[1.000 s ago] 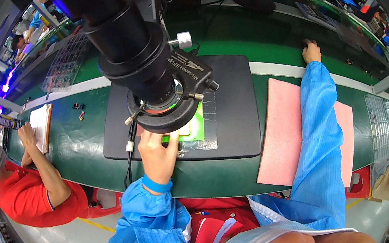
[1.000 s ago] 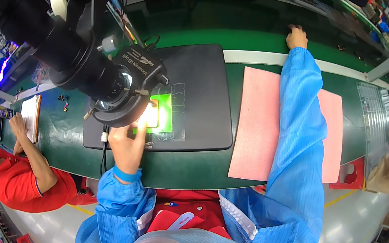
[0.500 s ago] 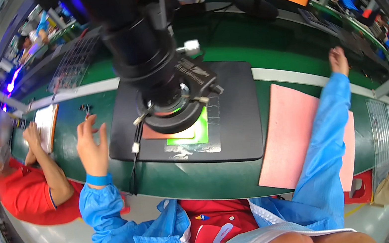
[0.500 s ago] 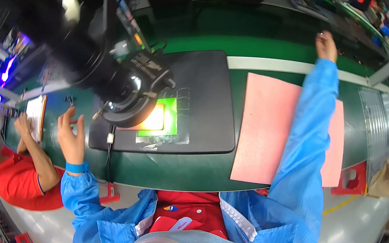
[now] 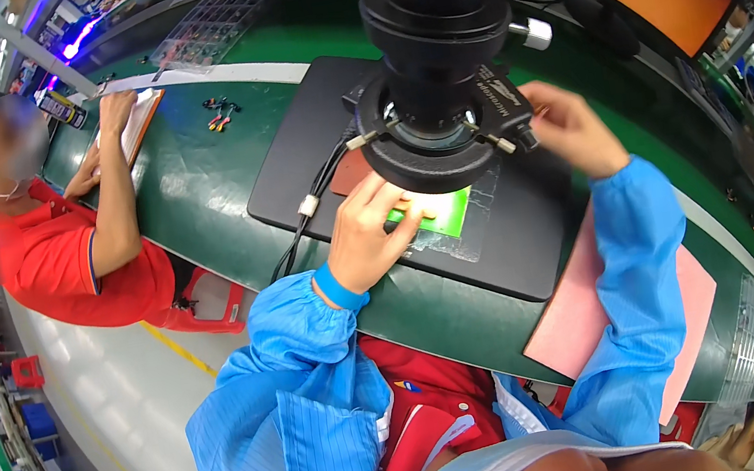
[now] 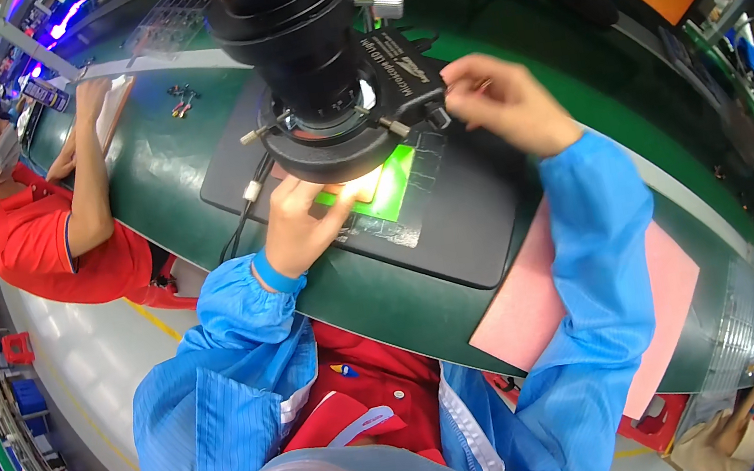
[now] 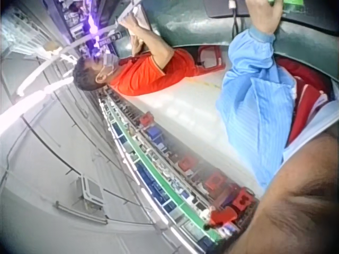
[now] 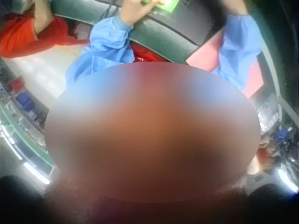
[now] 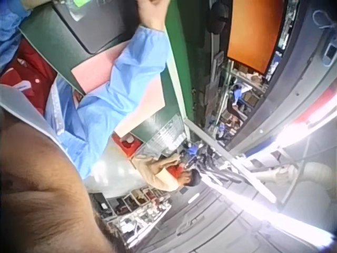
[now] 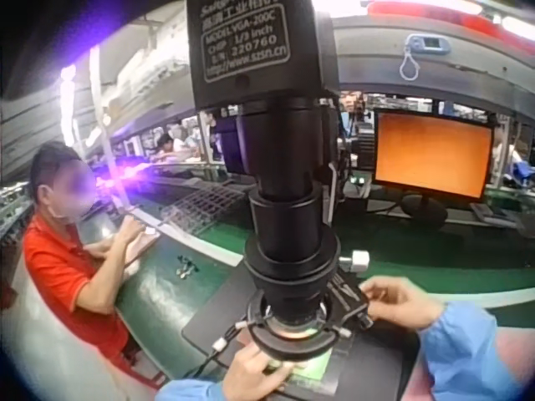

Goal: Inspecting and assembling small electronic components on a circuit board using a microscope.

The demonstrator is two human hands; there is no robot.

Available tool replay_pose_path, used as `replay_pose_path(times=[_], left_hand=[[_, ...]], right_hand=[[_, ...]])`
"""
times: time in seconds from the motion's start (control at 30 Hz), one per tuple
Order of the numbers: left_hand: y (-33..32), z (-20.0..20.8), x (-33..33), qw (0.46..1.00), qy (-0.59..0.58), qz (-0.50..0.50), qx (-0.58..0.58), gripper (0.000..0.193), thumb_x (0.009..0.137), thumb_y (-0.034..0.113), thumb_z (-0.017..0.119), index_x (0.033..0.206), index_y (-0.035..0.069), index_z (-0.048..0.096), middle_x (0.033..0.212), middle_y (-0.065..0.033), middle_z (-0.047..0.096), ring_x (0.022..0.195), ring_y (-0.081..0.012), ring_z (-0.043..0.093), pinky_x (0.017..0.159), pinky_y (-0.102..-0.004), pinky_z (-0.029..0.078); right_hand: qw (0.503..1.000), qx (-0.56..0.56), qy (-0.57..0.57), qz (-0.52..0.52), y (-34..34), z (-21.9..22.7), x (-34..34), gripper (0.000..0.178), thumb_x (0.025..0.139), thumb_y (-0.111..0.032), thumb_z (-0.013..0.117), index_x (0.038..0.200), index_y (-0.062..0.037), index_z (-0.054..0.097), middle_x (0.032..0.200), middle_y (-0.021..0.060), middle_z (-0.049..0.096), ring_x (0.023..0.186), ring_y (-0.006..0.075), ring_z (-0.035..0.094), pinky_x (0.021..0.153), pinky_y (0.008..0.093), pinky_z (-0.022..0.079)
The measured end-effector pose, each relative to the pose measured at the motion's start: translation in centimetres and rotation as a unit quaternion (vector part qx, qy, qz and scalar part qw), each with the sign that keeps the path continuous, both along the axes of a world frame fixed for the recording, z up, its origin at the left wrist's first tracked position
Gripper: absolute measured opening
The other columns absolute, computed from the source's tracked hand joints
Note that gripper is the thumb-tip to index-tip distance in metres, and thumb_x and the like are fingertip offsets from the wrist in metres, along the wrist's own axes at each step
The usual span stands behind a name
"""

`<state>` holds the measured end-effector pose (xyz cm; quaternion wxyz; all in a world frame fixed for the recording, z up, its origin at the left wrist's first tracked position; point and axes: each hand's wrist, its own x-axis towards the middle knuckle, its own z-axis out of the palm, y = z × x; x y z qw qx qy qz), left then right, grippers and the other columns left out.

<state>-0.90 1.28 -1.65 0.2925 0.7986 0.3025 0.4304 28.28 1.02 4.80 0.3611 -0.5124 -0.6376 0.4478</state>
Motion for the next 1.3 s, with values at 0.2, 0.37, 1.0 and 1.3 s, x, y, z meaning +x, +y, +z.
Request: replay_pose_path(times=[0.2, 0.37, 1.0, 1.3], left_hand=[[-0.7, 0.6, 0.3, 0.996, 0.01, -0.059, 0.069, 0.031, 0.076, 0.006, 0.074, 0.104, 0.005, 0.061, 0.092, -0.0098, 0.059, 0.079, -0.0252, 0.064, 0.069, -0.0341, 0.052], [-0.8, 1.2, 0.2, 0.996, -0.02, -0.086, 0.017, 0.029, 0.078, 0.001, 0.07, 0.105, 0.006, 0.062, 0.089, -0.0079, 0.059, 0.077, -0.0241, 0.064, 0.068, -0.0334, 0.052], [-0.4, 1.5, 0.2, 0.998, -0.047, -0.014, 0.046, 0.011, 0.082, -0.002, 0.062, 0.092, 0.0, 0.062, 0.086, -0.0108, 0.06, 0.074, -0.0279, 0.064, 0.064, -0.0338, 0.051], [-0.4, 1.8, 0.0, 0.994, -0.018, -0.074, 0.073, 0.027, 0.074, 0.01, 0.077, 0.097, 0.005, 0.065, 0.084, -0.0067, 0.062, 0.072, -0.0241, 0.062, 0.065, -0.0337, 0.049]], right_hand=[[0.981, -0.076, 0.152, 0.092, -3.4, -4.1, -8.6, 0.036, 0.088, -0.005, 0.066, 0.122, -0.0018, 0.054, 0.113, 0.0041, 0.061, 0.1, 0.0107, 0.058, 0.084, 0.026, 0.05], [0.981, -0.072, 0.154, 0.088, -3.3, -3.2, -9.2, 0.034, 0.089, -0.007, 0.065, 0.121, -0.0006, 0.055, 0.113, 0.0058, 0.062, 0.101, 0.0115, 0.06, 0.086, 0.026, 0.05], [0.999, 0.008, -0.024, 0.021, -3.5, -3.4, -9.2, 0.016, 0.089, -0.008, 0.062, 0.1, 0.002, 0.065, 0.086, -0.0002, 0.063, 0.072, 0.0033, 0.053, 0.06, 0.0211, 0.044], [0.999, 0.042, 0.02, -0.009, -3.7, -3.6, -9.8, 0.018, 0.082, -0.011, 0.069, 0.096, -0.0006, 0.065, 0.068, 0.0017, 0.057, 0.06, 0.006, 0.051, 0.054, 0.0235, 0.043]])
